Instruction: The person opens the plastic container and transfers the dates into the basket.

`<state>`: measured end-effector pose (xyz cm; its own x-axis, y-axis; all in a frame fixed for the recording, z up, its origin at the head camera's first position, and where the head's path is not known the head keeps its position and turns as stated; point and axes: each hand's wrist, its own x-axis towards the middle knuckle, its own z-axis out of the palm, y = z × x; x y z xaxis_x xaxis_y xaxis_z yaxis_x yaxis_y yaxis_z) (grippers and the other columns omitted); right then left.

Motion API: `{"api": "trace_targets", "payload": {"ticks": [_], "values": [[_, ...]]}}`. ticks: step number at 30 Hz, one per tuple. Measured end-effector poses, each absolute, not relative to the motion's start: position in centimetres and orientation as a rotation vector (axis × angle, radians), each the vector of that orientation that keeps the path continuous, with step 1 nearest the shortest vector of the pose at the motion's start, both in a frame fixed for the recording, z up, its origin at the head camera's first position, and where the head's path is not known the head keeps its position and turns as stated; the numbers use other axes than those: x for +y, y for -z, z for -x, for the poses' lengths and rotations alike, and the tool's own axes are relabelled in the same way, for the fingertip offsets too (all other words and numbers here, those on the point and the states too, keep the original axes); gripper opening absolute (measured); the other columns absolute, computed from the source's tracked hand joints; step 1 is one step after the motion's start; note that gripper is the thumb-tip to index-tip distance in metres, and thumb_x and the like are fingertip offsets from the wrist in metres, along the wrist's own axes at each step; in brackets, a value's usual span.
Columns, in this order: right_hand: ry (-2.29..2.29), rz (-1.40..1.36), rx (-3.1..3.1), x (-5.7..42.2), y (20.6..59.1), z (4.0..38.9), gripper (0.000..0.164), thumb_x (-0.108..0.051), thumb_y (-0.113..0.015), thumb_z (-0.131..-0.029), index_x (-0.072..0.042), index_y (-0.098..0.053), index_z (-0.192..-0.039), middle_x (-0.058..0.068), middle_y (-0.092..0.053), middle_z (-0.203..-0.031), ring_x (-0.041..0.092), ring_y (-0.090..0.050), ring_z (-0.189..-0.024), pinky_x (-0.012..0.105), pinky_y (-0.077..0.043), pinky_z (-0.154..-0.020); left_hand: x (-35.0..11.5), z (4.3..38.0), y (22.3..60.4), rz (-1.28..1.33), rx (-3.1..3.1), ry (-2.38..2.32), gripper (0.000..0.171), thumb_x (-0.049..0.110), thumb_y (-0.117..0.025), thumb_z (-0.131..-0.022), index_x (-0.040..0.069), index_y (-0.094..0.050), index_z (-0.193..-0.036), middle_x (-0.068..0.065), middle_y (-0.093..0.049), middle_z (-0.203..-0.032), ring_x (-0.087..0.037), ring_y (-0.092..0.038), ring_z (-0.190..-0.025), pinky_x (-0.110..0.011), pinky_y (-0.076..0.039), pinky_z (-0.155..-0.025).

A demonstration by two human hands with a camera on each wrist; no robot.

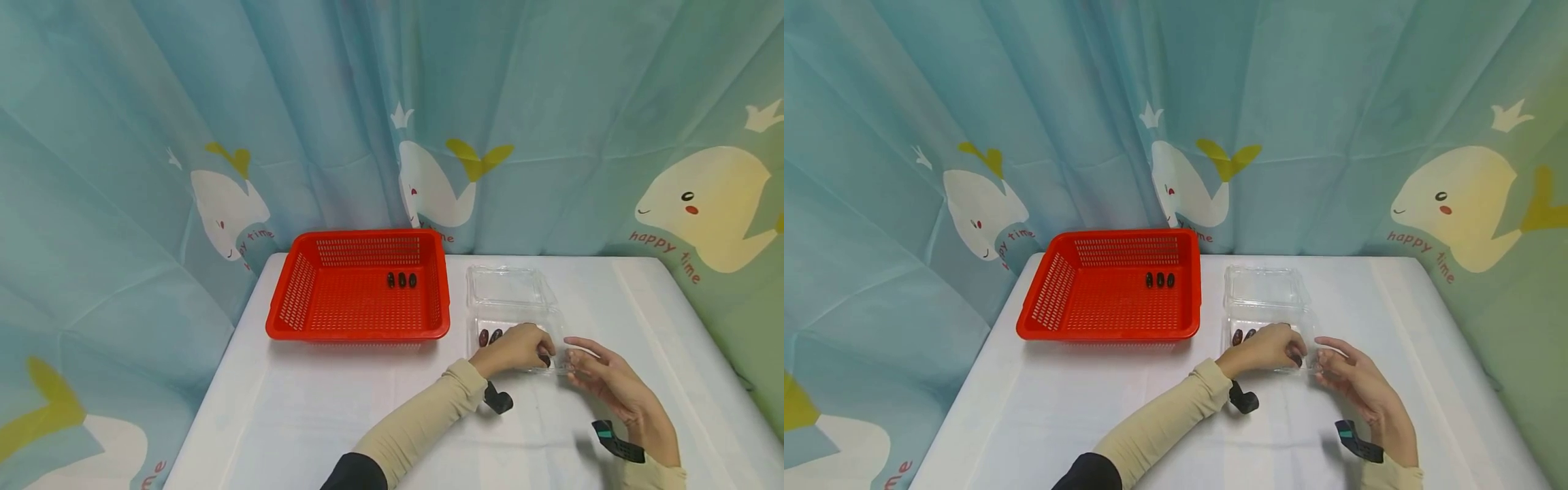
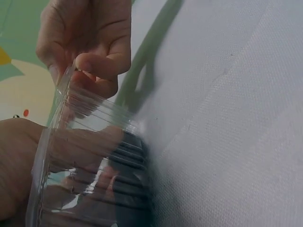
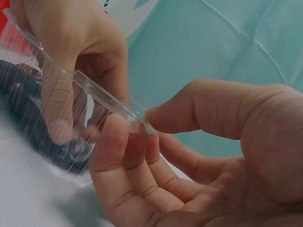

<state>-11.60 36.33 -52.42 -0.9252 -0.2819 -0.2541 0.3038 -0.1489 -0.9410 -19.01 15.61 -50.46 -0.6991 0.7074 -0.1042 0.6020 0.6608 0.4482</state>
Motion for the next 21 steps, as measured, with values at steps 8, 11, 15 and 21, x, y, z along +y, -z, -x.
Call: {"api": "trace_targets", "payload": {"ticks": [8,11,15,21], "values": [[2.127,-0.038,1.768,36.03,52.45,11.61,0.033,-0.007,-0.050,-0.109,-0.033,-0.064,-0.123,-0.011,-0.071,-0.104,0.006,-0.067,-0.092,0.028,-0.063,-0.082,15.38,19.03,50.05,-1.062,2.575,-0.585,0.029,0.014,-0.088,-0.083,0.018,-0.080,-0.111,0.010,-0.075,-0.097,0.005,-0.059,-0.083,-0.003,-0.039,-0.071],[2.128,-0.052,1.768,35.94,52.43,11.62,0.032,-0.008,-0.051,-0.109,-0.034,-0.064,-0.122,-0.011,-0.071,-0.103,0.006,-0.067,-0.092,0.028,-0.063,-0.081,15.44,18.98,49.96,-1.080,2.570,-0.561,0.028,0.015,-0.088,-0.084,0.017,-0.080,-0.111,0.009,-0.075,-0.097,0.004,-0.059,-0.083,-0.004,-0.040,-0.071],[2.125,-0.065,1.778,35.87,52.44,11.64,0.032,-0.008,-0.051,-0.109,-0.034,-0.064,-0.122,-0.011,-0.071,-0.102,0.006,-0.067,-0.091,0.029,-0.063,-0.081,15.59,18.93,49.90,-1.062,2.571,-0.536,0.027,0.017,-0.088,-0.085,0.017,-0.080,-0.111,0.009,-0.074,-0.097,0.003,-0.058,-0.082,-0.005,-0.041,-0.071],[2.124,-0.067,1.781,35.92,52.51,11.66,0.031,-0.009,-0.051,-0.109,-0.034,-0.064,-0.123,-0.011,-0.070,-0.102,0.007,-0.067,-0.090,0.029,-0.063,-0.081,15.84,19.01,49.86,-1.018,2.571,-0.522,0.025,0.015,-0.087,-0.084,0.018,-0.081,-0.108,0.011,-0.074,-0.093,0.004,-0.058,-0.079,-0.006,-0.042,-0.069]]}}
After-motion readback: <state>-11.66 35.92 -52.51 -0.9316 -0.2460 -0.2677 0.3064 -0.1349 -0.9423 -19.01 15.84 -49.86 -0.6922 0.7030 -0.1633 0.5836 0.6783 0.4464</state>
